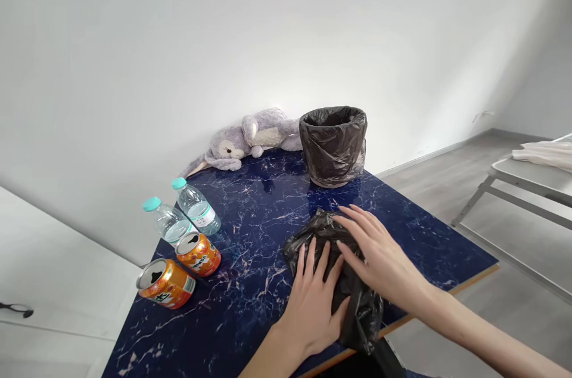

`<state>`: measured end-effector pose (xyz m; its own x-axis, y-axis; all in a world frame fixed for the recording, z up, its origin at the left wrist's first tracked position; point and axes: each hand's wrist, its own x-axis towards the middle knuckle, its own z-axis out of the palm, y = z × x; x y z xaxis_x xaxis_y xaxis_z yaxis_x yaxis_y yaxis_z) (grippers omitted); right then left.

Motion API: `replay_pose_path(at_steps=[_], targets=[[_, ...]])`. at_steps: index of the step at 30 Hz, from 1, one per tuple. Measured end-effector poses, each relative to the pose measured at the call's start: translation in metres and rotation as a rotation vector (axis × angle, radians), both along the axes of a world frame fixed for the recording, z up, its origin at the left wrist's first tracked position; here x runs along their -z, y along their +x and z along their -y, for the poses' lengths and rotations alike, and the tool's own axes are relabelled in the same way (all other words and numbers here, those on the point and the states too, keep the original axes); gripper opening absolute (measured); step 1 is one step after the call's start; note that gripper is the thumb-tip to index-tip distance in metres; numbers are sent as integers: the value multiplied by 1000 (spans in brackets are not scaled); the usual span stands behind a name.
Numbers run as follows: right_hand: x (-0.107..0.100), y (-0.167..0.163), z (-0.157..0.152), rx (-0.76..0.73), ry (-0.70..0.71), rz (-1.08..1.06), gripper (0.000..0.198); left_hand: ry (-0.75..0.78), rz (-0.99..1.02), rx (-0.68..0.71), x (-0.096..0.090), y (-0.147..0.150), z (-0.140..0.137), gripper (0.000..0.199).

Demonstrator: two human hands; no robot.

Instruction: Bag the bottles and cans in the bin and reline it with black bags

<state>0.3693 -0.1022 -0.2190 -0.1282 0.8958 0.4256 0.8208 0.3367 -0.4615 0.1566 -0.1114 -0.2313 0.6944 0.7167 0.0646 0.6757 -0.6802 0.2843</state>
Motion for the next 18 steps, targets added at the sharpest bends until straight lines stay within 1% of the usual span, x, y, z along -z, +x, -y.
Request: replay_pose_path(at_steps=[1,2,4,6,8,10,11,13,14,15,16,18], targets=[[0,-11,5,-35,30,85,52,3,-14,20,3,2,-1,80],[2,-21,10,-76,24,145,54,16,-21,41,5,4,-3,85],[10,-39,17,-156,-44,205,59,59,-11,97,10,7,-5,93],[22,-49,19,-211,-134,196,63,118,26,147,14,8,-7,97],[35,-51,15,-221,-217,139,63,148,84,181,15,3,-10,95],[48,-48,9,-202,-264,81,60,128,167,209,12,-6,-14,82],[53,-45,5,-181,-266,66,60,111,215,232,9,-12,-16,70],[60,-39,0,-134,-228,80,61,98,318,257,3,-27,-21,39],[63,-37,-2,-107,-200,101,62,107,366,246,0,-35,-24,27],[65,-35,-3,-82,-172,124,64,122,407,217,-3,-43,-27,19],[67,-34,-4,-67,-151,146,67,137,442,170,-5,-51,-30,17],[69,-34,-5,-62,-130,181,70,159,501,41,-9,-63,-37,20]])
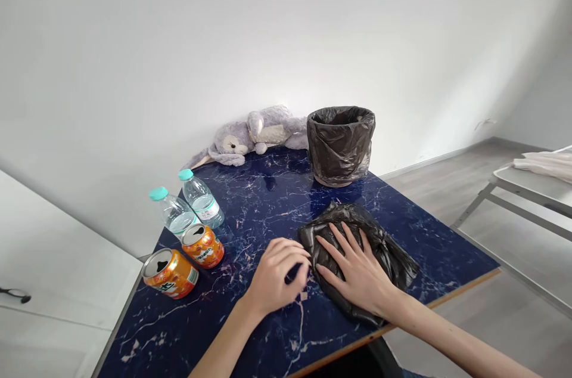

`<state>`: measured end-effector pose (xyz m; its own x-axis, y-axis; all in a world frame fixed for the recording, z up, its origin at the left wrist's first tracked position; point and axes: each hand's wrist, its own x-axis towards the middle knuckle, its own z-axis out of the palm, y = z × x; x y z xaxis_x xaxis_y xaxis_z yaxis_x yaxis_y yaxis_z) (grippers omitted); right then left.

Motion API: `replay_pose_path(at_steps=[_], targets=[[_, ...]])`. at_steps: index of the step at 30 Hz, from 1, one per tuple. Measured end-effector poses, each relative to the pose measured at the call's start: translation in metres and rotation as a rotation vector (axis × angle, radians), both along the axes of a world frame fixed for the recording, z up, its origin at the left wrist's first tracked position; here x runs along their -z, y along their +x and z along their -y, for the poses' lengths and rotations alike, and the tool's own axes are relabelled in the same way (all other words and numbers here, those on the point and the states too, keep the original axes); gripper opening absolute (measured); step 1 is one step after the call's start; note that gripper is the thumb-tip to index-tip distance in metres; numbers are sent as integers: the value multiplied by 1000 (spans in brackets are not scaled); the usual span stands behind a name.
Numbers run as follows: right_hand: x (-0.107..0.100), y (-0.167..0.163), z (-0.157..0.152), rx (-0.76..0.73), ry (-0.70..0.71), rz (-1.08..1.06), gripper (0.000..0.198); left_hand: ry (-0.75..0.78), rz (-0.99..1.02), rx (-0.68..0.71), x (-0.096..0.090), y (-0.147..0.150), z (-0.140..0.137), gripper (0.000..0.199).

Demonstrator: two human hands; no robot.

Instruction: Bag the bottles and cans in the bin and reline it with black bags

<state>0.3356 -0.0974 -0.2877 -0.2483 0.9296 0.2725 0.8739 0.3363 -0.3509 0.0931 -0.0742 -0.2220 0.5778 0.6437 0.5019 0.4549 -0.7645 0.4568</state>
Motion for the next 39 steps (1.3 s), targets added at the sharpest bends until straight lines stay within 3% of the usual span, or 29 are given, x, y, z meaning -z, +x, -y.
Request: replay_pose_path(at_steps=[4,9,25,39], targets=[[1,4,-5,-4,-12,37,75,-48,109,-229,-2,-13,-12,35],[5,17,-19,61,6,62,76,-121,155,-327,2,-15,-17,38],[24,82,-52,191,11,183,80,-343,241,-373,4,-16,-17,50],[44,154,-77,272,-32,280,77,-373,273,-374,4,-15,-11,52]])
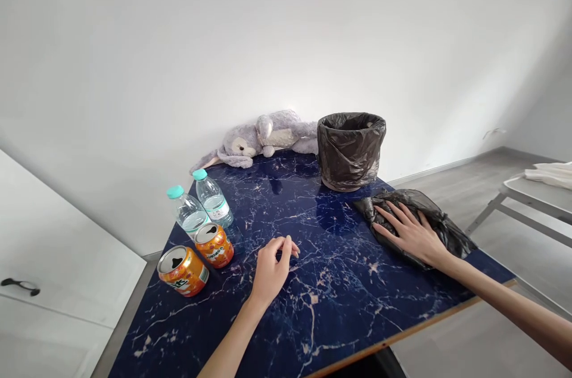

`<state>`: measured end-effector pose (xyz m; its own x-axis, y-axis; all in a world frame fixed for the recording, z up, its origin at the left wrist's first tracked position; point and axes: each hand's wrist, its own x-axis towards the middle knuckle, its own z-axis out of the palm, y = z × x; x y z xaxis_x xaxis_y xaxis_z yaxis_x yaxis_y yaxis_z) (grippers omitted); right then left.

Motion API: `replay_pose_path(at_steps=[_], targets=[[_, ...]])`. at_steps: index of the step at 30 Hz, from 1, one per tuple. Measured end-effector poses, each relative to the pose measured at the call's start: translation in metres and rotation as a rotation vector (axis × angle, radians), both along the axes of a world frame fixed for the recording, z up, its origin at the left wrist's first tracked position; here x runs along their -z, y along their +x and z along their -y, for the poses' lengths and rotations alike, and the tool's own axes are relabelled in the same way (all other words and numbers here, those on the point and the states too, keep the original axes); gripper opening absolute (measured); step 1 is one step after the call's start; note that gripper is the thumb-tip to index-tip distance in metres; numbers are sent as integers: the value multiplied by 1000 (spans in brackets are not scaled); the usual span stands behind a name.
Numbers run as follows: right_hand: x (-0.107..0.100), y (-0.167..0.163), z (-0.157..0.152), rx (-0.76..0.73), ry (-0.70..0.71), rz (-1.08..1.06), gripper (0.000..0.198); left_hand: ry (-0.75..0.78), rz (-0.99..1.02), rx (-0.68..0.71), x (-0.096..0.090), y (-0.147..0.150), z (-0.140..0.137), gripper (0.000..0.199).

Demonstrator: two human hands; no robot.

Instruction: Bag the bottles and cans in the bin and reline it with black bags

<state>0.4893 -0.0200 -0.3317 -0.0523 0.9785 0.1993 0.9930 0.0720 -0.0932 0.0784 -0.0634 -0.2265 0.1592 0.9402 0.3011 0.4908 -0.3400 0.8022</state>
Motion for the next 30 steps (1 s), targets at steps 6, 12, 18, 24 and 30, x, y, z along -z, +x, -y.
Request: replay_pose_path(at_steps=[6,12,18,24,30], targets=[[2,12,-1,-43,-15,46,68,-17,21,19,2,1,1,49],[6,12,-2,-52,-12,50,70,-58,60,44,0,4,1,48],[6,7,-4,-1,0,-25,82,-103,106,62,3,3,-3,45],[0,0,-2,3,46,-148,83,-156,164,69,8,-2,-10,48],[-25,-2,4,46,212,-330,70,-185,198,76,12,-4,-11,49]])
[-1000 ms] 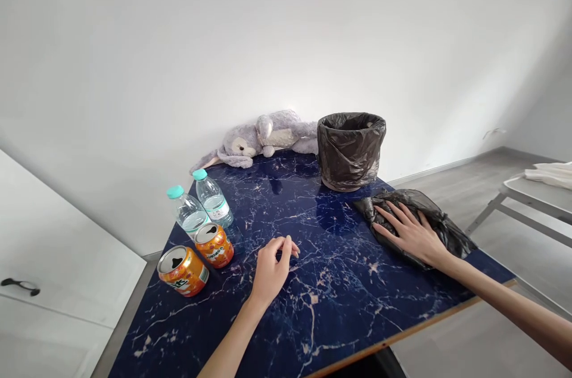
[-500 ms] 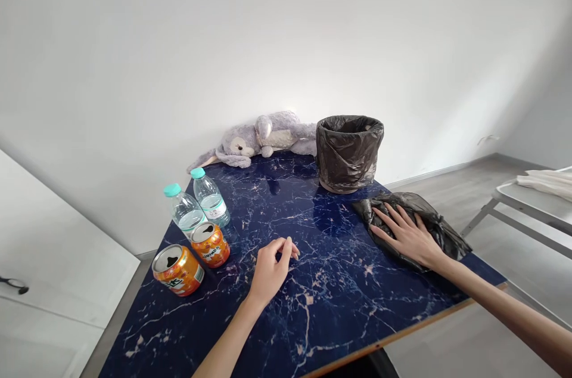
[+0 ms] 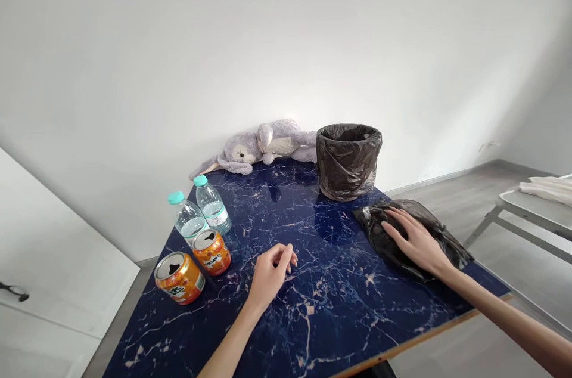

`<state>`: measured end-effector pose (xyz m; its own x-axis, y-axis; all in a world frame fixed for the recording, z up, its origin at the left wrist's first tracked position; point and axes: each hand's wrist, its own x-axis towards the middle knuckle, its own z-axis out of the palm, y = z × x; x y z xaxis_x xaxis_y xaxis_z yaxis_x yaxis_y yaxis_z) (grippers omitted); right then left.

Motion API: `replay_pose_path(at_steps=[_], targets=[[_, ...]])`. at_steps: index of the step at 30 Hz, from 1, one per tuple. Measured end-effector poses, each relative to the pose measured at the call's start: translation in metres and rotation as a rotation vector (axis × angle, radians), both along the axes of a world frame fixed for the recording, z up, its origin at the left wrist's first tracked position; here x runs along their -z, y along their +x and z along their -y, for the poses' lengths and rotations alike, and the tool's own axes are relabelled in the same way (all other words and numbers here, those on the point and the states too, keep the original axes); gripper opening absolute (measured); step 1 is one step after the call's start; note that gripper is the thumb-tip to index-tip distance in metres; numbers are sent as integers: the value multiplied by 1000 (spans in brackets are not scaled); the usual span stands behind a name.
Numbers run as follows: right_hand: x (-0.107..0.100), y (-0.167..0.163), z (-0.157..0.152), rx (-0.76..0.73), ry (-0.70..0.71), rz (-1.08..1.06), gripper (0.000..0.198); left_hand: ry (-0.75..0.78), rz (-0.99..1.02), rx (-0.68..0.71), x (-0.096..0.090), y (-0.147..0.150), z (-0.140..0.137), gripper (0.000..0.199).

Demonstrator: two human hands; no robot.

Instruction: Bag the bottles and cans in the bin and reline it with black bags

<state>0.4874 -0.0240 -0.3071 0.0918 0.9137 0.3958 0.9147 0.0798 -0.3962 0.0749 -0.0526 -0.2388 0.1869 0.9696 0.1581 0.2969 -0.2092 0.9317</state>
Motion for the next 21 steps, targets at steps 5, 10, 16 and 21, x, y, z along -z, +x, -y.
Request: replay_pose_path(at_steps=[5,10,16,21], targets=[[-44,0,-1,20,150,-53,57,0,15,-9,0,0,1,49],[-113,-10,-25,-58,271,23,65,-1,26,-4,1,0,0,50],[-193,-27,-79,-113,221,124,87,-7,38,-14,0,-1,-1,50],[-216,-31,-122,-123,70,141,99,-17,48,-22,-6,-1,3,50]])
